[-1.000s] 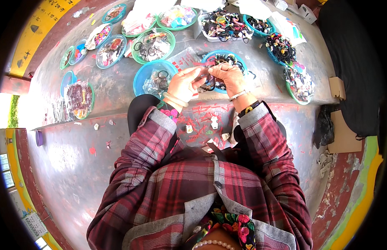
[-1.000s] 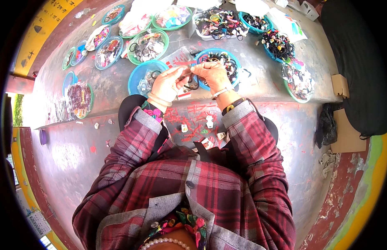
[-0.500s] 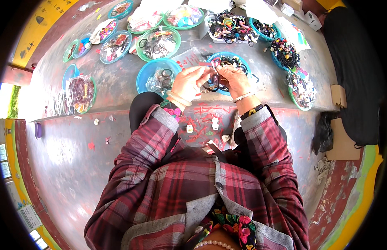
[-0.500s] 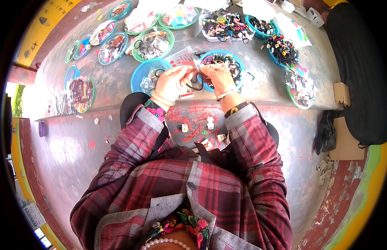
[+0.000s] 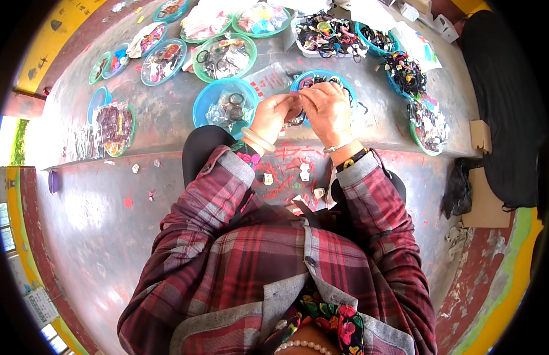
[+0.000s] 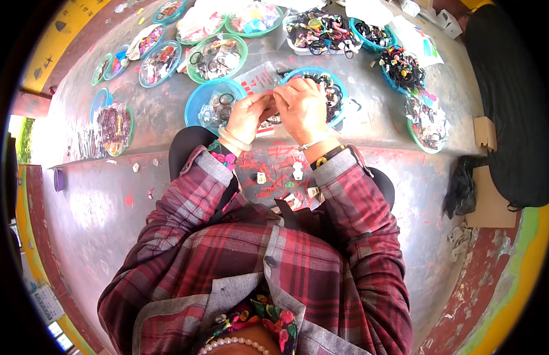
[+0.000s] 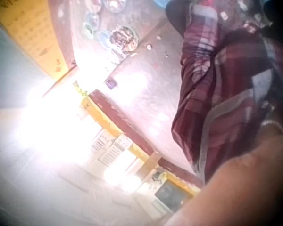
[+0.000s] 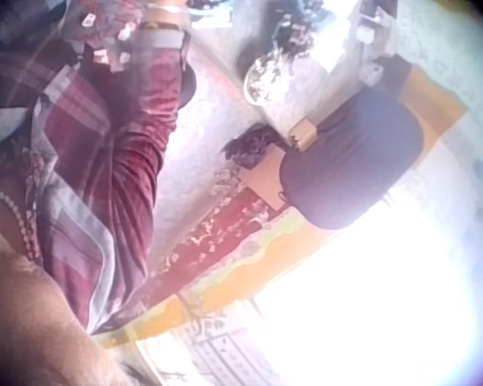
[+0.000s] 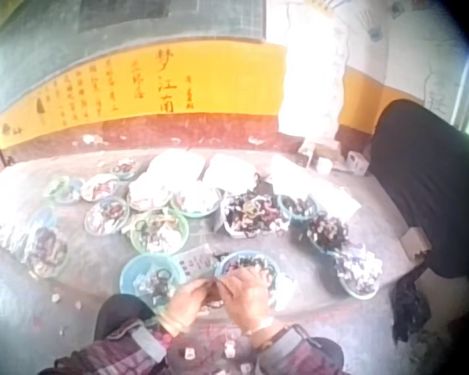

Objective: The person sits on the floor and assembles hair accessories by hand. They pick up small plastic clips and hair ties from bowls, attach the clips to the ties, and place the finished items into a small plastic bag.

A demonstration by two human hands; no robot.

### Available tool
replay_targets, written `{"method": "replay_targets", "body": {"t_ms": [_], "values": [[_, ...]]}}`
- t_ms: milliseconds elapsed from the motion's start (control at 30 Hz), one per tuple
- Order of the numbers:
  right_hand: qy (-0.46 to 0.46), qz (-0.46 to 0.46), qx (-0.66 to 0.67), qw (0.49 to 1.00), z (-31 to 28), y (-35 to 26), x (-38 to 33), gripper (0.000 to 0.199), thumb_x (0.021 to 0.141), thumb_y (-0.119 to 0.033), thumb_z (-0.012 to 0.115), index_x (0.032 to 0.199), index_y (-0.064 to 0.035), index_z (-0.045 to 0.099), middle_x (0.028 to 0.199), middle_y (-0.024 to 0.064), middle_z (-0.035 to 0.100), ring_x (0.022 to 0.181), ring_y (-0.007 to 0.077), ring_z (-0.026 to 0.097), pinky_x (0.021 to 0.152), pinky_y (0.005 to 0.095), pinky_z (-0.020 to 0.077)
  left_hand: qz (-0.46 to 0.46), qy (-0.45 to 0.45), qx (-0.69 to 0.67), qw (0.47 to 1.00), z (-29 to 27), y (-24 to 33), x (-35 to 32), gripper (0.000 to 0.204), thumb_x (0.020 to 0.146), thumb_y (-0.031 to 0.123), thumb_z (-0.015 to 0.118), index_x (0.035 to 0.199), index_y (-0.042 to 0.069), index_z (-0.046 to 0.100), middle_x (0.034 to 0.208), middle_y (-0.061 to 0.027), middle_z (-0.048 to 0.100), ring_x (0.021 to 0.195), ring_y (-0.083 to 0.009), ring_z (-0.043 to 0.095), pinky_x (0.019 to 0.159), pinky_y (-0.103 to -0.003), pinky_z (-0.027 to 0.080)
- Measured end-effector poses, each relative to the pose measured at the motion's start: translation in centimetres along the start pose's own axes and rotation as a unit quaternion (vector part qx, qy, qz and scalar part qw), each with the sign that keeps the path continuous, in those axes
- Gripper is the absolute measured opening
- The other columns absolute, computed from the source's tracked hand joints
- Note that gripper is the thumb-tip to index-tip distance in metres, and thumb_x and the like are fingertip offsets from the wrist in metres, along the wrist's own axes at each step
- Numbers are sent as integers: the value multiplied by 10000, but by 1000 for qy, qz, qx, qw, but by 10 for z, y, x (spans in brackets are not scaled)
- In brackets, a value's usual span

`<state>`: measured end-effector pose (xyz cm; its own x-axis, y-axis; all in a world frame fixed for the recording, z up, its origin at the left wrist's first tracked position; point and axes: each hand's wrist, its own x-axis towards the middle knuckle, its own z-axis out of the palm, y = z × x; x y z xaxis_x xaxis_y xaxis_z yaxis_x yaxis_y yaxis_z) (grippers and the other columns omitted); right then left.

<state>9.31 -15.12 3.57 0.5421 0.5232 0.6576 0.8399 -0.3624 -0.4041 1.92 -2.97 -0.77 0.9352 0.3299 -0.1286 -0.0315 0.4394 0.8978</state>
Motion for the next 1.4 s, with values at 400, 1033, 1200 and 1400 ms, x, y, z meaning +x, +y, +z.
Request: {"method": "replay_targets", "body": {"t_ms": [400, 1033, 1200, 1400], "values": [[-86, -51, -67, 993, 2, 4, -7, 82, 726, -132, 587, 765, -123, 658, 757, 12, 589, 786, 212, 547, 702, 354, 394, 166, -45, 322, 931, -5, -8, -3, 195, 866, -9, 464, 1027, -58, 563, 909, -121, 637, 836, -155, 607, 725, -264, 492], [-117, -32, -55, 991, 2, 7, -8, 45, 699, -113, 590, 709, -95, 630, 734, 33, 579, 802, 229, 546, 697, 379, 406, 220, -30, 453, 864, 0, -5, -6, 185, 826, 58, 518, 980, -6, 597, 805, -201, 615, 733, -318, 620, 625, -334, 474], [-111, -34, -85, 990, 4, 2, -8, 30, 695, -111, 593, 693, -98, 619, 727, 34, 576, 784, 232, 544, 685, 376, 403, 256, -34, 450, 855, -3, -10, -4, 176, 818, 63, 520, 961, 8, 607, 793, -203, 608, 738, -335, 607, 625, -354, 470], [-84, 24, -5, 996, 13, 10, -9, 20, 662, -90, 611, 674, -79, 623, 734, 51, 605, 750, 245, 571, 689, 348, 450, 223, -23, 410, 884, -2, -11, -5, 176, 831, 61, 509, 967, 1, 602, 802, -187, 615, 765, -301, 605, 649, -336, 474]]}}
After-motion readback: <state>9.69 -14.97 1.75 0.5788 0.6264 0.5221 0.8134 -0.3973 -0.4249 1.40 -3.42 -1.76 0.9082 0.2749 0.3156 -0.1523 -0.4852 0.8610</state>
